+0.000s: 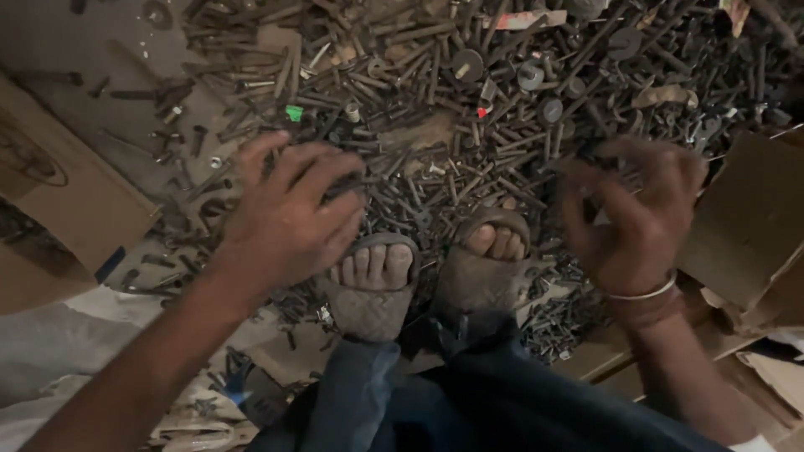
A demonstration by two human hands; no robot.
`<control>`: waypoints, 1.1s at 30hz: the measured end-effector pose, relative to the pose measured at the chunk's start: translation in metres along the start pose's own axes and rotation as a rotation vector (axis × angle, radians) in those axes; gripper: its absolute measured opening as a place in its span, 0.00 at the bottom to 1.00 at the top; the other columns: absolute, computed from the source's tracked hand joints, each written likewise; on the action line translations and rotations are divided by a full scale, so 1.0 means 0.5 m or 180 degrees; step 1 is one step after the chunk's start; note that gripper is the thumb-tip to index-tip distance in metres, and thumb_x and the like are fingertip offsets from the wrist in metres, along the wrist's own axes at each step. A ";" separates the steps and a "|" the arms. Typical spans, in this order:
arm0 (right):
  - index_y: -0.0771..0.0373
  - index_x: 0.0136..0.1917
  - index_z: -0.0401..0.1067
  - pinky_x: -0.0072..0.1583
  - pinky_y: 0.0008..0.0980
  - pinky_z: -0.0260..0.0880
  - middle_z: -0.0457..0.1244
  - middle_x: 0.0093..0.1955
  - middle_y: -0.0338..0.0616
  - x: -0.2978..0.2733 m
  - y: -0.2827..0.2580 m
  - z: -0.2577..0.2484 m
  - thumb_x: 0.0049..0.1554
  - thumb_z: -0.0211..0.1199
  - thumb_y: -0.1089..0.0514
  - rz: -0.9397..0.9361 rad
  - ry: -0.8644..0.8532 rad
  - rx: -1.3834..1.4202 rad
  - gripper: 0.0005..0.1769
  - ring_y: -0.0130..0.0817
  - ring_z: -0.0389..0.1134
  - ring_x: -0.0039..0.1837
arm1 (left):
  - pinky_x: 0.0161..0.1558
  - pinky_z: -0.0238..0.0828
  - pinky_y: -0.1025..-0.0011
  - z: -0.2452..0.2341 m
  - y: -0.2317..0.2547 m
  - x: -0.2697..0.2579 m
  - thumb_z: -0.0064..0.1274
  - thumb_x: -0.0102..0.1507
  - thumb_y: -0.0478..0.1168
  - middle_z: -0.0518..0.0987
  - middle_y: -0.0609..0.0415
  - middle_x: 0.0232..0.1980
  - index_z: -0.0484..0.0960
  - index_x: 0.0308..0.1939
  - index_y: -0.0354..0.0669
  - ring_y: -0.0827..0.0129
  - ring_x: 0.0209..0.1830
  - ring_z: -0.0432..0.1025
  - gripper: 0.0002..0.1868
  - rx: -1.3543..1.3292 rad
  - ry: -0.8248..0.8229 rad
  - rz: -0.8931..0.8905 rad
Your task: Sorting through a large pile of bolts, screws, and washers on the floor.
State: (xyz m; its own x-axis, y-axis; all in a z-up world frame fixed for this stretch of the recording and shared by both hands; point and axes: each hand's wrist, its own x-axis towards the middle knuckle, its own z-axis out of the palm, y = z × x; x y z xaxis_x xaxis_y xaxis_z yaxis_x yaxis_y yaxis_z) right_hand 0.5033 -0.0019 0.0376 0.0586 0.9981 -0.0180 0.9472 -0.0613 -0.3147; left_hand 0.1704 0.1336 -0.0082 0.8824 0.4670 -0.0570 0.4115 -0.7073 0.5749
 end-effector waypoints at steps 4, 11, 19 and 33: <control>0.60 0.51 0.81 0.56 0.45 0.62 0.67 0.52 0.42 0.023 -0.038 0.042 0.60 0.81 0.62 -0.0095 -0.0036 0.0382 0.09 0.43 0.62 0.55 | 0.68 0.56 0.46 0.051 0.026 0.046 0.68 0.63 0.40 0.80 0.51 0.59 0.86 0.43 0.45 0.55 0.64 0.71 0.08 -0.0193 0.0248 0.0092; 0.60 0.52 0.83 0.45 0.41 0.67 0.65 0.42 0.41 0.057 -0.084 0.109 0.55 0.81 0.55 0.0349 -0.0229 0.0336 0.14 0.42 0.66 0.45 | 0.63 0.69 0.54 0.101 0.077 0.096 0.65 0.70 0.37 0.80 0.52 0.54 0.85 0.50 0.41 0.55 0.61 0.72 0.07 -0.1029 0.0779 -0.0314; 0.60 0.50 0.82 0.44 0.39 0.69 0.68 0.42 0.42 0.057 -0.097 0.101 0.54 0.78 0.57 0.0547 -0.0438 0.0344 0.11 0.41 0.69 0.43 | 0.62 0.78 0.59 0.080 0.141 0.067 0.57 0.75 0.41 0.82 0.52 0.54 0.84 0.52 0.43 0.59 0.60 0.76 0.06 -0.2345 0.0815 -0.1332; 0.60 0.52 0.80 0.49 0.39 0.75 0.70 0.48 0.43 -0.036 -0.145 0.039 0.53 0.82 0.60 -0.0371 -0.0186 0.1774 0.16 0.40 0.74 0.48 | 0.61 0.81 0.64 0.089 0.180 0.007 0.47 0.75 0.44 0.86 0.46 0.58 0.81 0.65 0.34 0.64 0.59 0.81 0.20 -0.5158 -0.0224 -0.2697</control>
State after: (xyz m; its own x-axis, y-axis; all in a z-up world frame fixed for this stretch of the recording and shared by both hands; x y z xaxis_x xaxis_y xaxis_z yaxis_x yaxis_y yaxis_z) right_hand 0.4273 -0.0156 0.0423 -0.0689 0.9976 -0.0007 0.6360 0.0433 -0.7705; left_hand 0.2208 0.0482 0.0068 0.6027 0.3335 -0.7250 0.1379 0.8513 0.5062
